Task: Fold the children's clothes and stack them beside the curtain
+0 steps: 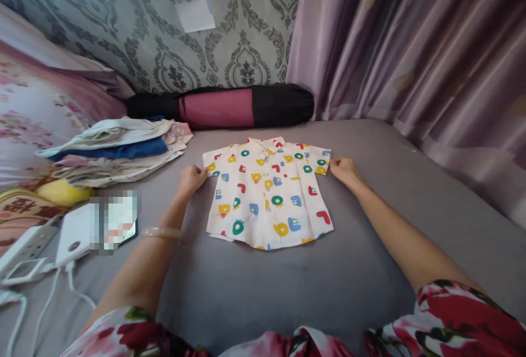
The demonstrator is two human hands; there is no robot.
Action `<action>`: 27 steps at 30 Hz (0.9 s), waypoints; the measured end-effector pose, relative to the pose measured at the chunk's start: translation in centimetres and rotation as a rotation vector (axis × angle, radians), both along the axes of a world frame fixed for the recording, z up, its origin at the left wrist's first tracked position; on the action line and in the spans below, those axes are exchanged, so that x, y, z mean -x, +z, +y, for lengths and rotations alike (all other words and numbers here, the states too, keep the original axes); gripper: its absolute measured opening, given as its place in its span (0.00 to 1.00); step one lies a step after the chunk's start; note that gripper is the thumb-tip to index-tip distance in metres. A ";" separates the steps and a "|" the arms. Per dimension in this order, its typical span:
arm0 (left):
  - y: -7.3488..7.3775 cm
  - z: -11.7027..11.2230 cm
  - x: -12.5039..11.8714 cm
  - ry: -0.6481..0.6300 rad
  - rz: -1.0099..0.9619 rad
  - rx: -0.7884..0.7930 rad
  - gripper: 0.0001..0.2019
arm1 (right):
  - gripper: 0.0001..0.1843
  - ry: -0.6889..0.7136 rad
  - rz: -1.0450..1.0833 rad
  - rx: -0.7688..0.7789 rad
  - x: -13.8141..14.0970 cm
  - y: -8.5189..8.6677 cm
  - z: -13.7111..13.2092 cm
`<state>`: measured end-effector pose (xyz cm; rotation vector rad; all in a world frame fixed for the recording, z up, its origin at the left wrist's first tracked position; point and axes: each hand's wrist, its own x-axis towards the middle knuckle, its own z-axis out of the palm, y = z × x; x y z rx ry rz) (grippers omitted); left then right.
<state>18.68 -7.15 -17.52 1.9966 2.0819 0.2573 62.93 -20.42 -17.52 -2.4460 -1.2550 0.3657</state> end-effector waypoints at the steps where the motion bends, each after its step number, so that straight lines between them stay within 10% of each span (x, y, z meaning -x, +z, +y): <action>1: 0.2 -1.0 0.4 -0.034 0.000 0.031 0.18 | 0.19 0.008 0.001 0.024 0.4 -0.1 -0.9; 13: 1.0 -11.7 1.2 -0.192 0.027 0.153 0.18 | 0.17 0.263 -0.126 0.175 7.2 0.6 -11.1; 27: 1.1 -15.2 0.7 -0.209 -0.026 0.161 0.18 | 0.18 0.286 -0.107 0.190 8.2 0.9 -13.2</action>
